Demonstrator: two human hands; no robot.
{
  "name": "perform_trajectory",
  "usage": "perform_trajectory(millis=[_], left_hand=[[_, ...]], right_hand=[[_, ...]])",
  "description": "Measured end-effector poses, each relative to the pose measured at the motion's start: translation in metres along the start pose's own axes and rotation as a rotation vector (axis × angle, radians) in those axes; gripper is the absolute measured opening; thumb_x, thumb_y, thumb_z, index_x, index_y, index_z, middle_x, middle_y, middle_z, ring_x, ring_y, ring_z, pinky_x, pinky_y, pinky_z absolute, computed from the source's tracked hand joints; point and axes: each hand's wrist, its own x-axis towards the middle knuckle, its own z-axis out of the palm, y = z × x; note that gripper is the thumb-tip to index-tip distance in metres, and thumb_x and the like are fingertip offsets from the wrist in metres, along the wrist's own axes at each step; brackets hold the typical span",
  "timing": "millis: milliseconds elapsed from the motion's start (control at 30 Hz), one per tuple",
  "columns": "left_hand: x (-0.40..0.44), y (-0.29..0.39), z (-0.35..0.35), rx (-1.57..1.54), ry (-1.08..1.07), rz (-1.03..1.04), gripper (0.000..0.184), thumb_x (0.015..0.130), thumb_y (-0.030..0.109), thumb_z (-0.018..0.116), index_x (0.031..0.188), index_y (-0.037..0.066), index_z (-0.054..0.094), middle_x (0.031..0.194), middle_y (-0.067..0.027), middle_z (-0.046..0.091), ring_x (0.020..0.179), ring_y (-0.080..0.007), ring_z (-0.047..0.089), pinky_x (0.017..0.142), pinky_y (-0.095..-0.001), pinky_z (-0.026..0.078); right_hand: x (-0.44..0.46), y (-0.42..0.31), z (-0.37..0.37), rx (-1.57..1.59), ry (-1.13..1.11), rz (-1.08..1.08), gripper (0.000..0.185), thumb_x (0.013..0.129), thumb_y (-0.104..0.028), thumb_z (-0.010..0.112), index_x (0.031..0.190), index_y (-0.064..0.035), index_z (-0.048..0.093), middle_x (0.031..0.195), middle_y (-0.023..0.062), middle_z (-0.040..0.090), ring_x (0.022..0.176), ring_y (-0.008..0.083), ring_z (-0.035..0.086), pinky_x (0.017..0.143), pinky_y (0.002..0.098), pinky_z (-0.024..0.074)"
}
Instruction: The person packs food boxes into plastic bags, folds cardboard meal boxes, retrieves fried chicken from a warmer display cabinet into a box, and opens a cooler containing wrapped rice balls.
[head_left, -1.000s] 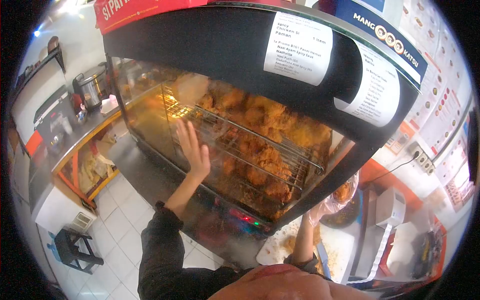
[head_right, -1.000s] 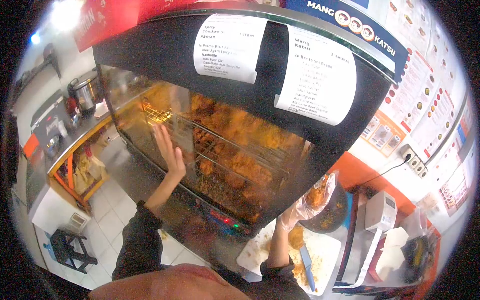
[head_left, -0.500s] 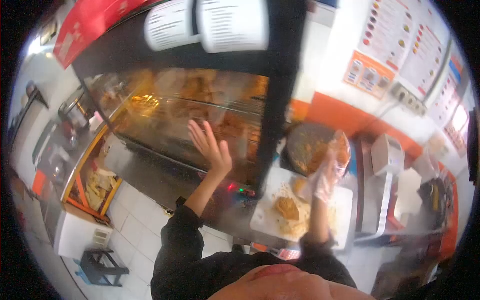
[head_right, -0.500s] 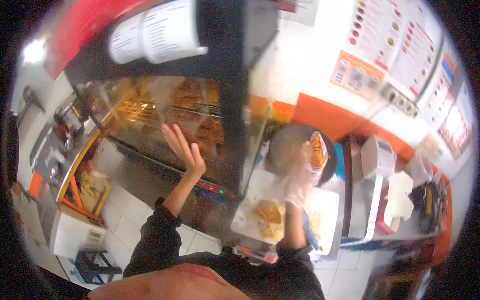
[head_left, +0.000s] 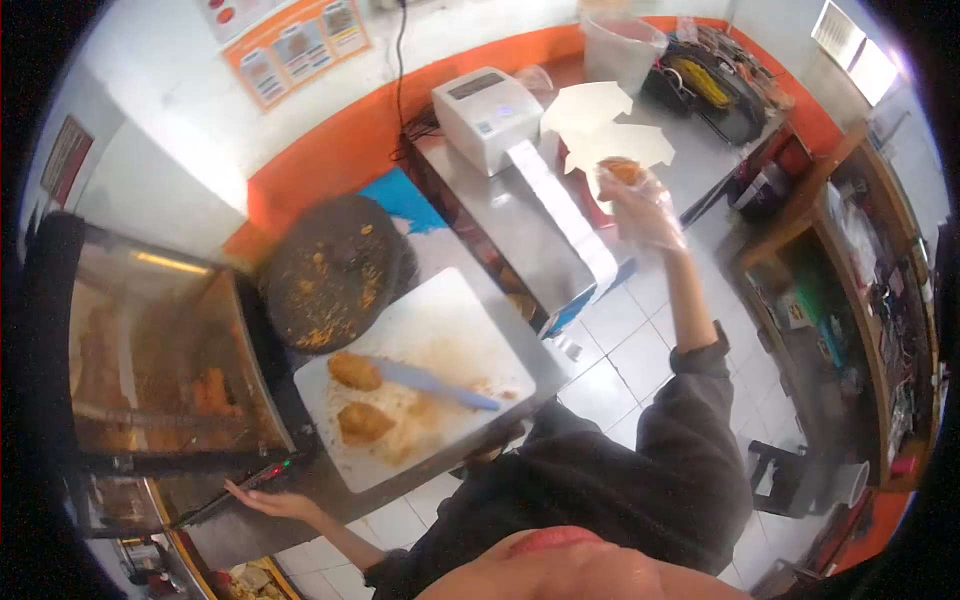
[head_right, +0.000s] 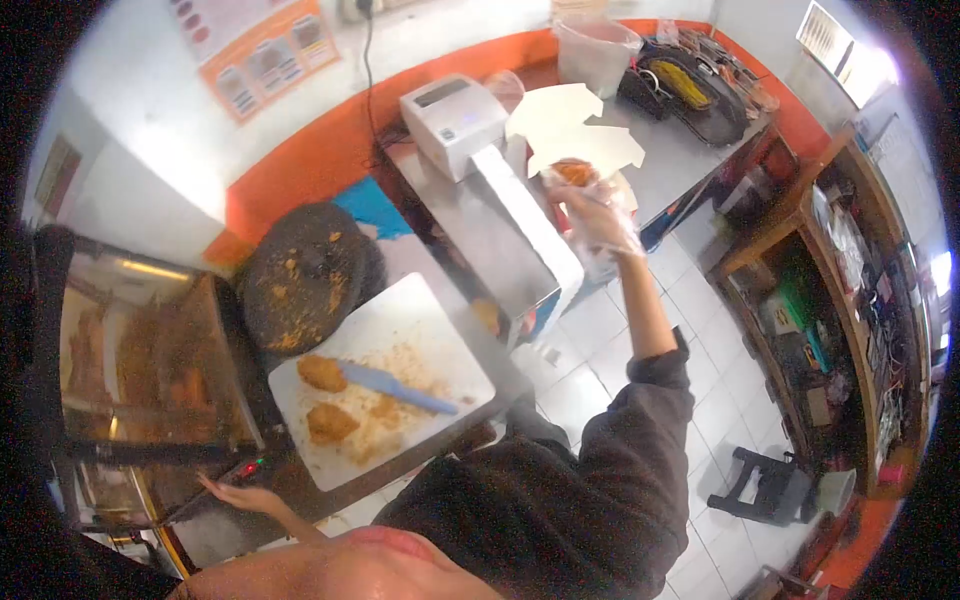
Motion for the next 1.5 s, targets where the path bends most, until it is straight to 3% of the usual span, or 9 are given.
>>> perform_trajectory(millis=[300,633,700,933,1000,1067,1233,1300,1500], left_hand=[[-0.080,0.057,0.025,0.026,-0.055,-0.428,0.056,0.097,0.045,0.022,0.117,0.004,0.053,0.120,-0.0088,0.055,0.112,-0.0258,0.049,0.093,-0.0412,0.035],[-0.086,0.057,0.028,0.052,-0.126,-0.465,0.056,0.096,0.049,0.024,0.118,0.008,0.054,0.121,-0.0072,0.054,0.113,-0.0229,0.049,0.095,-0.0402,0.033],[-0.098,0.056,0.026,0.076,-0.095,-0.515,0.055,0.096,0.050,0.025,0.118,0.008,0.054,0.121,-0.0070,0.054,0.113,-0.0226,0.049,0.095,-0.0401,0.033],[-0.111,0.058,0.010,-0.044,-0.106,-0.524,0.054,0.097,0.047,0.027,0.116,0.004,0.054,0.119,-0.0097,0.054,0.115,-0.0227,0.046,0.101,-0.0395,0.031],[-0.112,0.078,-0.001,0.055,-0.141,-0.478,0.052,0.098,0.043,0.027,0.115,0.003,0.054,0.117,-0.0114,0.054,0.116,-0.0246,0.046,0.103,-0.0392,0.030],[-0.108,0.107,-0.016,0.109,-0.182,-0.397,0.050,0.098,0.040,0.026,0.113,0.001,0.054,0.117,-0.0124,0.054,0.115,-0.0249,0.046,0.103,-0.0380,0.029],[-0.085,0.154,-0.046,0.334,-0.096,-0.359,0.038,0.096,0.027,0.032,0.107,0.000,0.057,0.112,-0.0128,0.057,0.111,-0.0246,0.049,0.099,-0.0363,0.033],[-0.077,0.175,-0.034,0.312,-0.155,-0.300,0.029,0.091,0.019,0.043,0.105,0.001,0.059,0.111,-0.0124,0.058,0.110,-0.0249,0.050,0.097,-0.0363,0.035],[-0.083,0.221,0.004,-0.396,-0.889,-0.421,0.050,0.077,0.021,0.069,0.122,0.005,0.053,0.130,-0.0130,0.049,0.111,-0.0232,0.053,0.093,-0.0356,0.042]], right_hand=[[0.192,0.232,-0.040,-1.329,-0.209,-0.267,0.031,0.077,-0.017,0.056,0.106,-0.0081,0.060,0.102,0.0140,0.063,0.094,0.0286,0.060,0.081,0.0370,0.0496],[0.157,0.152,-0.051,-1.611,0.449,-0.707,0.058,0.079,-0.012,0.053,0.134,-0.0061,0.036,0.126,0.0105,0.050,0.110,0.0291,0.052,0.090,0.0386,0.0437],[0.162,0.103,-0.056,-1.032,0.294,-0.670,0.052,0.078,-0.009,0.056,0.128,-0.0086,0.043,0.119,0.0100,0.054,0.111,0.0291,0.049,0.094,0.0378,0.0398],[0.285,0.027,-0.051,-1.034,0.038,-0.988,0.024,0.076,-0.010,0.060,0.101,-0.0112,0.058,0.092,0.0109,0.059,0.089,0.0289,0.055,0.082,0.0384,0.0428],[0.335,0.069,-0.039,-1.370,-0.150,-1.024,0.033,0.070,-0.015,0.067,0.102,-0.0108,0.059,0.093,0.0111,0.061,0.091,0.0277,0.056,0.083,0.0381,0.0437],[0.337,0.069,-0.032,-0.959,-0.382,-0.817,0.056,0.059,-0.023,0.076,0.111,-0.0122,0.058,0.110,0.0111,0.058,0.105,0.0277,0.053,0.090,0.0367,0.0414],[0.232,-0.013,0.031,-1.082,-0.241,-1.028,0.058,0.071,-0.032,0.072,0.120,-0.0092,0.054,0.125,0.0139,0.052,0.116,0.0289,0.049,0.099,0.0376,0.0367],[0.177,0.018,0.072,-1.601,0.401,-1.522,0.052,0.081,-0.026,0.060,0.126,-0.0035,0.047,0.123,0.0134,0.052,0.112,0.0245,0.050,0.095,0.0355,0.0393],[0.004,0.003,0.147,-0.665,-0.163,-1.315,0.043,0.084,-0.034,0.055,0.111,-0.0007,0.051,0.103,0.0099,0.051,0.094,0.0224,0.049,0.082,0.0350,0.0393]])
